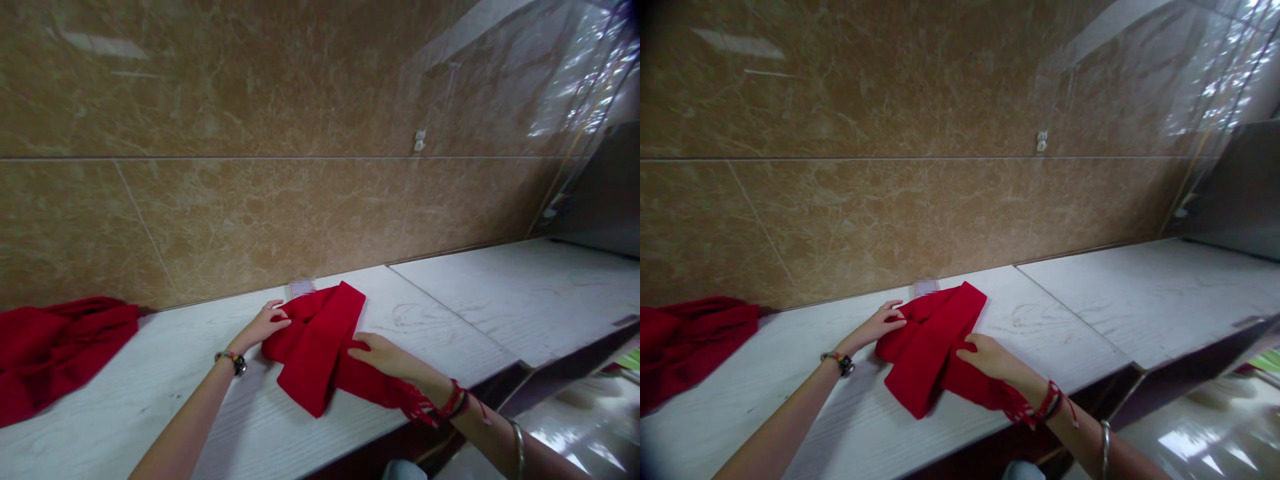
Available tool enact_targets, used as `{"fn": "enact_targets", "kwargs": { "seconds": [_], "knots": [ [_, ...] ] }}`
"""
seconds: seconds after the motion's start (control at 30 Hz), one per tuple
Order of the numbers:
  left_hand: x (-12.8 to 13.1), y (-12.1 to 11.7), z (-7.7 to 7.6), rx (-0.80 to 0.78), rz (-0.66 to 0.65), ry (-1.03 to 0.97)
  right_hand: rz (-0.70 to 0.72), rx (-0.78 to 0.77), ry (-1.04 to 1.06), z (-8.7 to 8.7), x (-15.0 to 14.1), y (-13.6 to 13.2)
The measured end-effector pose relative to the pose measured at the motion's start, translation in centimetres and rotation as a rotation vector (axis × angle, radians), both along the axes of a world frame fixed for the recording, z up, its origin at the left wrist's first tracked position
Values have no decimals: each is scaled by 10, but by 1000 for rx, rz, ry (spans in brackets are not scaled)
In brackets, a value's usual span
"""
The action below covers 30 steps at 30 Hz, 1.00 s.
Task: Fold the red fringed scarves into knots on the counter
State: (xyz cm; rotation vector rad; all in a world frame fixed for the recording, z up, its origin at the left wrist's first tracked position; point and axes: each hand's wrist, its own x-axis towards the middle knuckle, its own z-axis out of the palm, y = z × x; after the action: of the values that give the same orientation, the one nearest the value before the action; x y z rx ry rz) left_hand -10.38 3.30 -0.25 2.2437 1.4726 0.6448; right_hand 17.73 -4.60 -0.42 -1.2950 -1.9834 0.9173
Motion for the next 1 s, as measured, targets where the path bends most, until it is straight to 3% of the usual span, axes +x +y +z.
{"fn": "enact_targets", "kwargs": {
  "seconds": [0.1, 0.2, 0.37, 0.5, 0.67, 0.77, 0.83, 0.93, 1.0],
  "knots": [
    [0, -1, 5, -21, -9, 128, 62, -234, 247, 1, -6, -16],
    [13, -8, 10, 38, -3, 181, 20, -317, 314, -4, -7, -20],
    [59, -13, 12, 119, -57, 212, -58, -188, 63, -6, -3, -14],
    [91, -10, 0, 61, 39, 273, -51, -37, -176, 6, 8, -18],
    [90, -11, -13, 130, 82, 220, 87, -37, -441, 15, 44, -13],
    [66, -8, -8, 274, 132, 147, 86, 100, -443, 14, 62, 19],
    [42, -2, -3, 272, 250, 49, -48, 240, -346, 14, 65, 55],
    [8, 6, 3, -78, 389, -180, -327, 110, -223, 12, 57, 116],
    [-7, 8, 4, -257, 363, -248, -347, 51, -191, 8, 48, 147]
  ]
}}
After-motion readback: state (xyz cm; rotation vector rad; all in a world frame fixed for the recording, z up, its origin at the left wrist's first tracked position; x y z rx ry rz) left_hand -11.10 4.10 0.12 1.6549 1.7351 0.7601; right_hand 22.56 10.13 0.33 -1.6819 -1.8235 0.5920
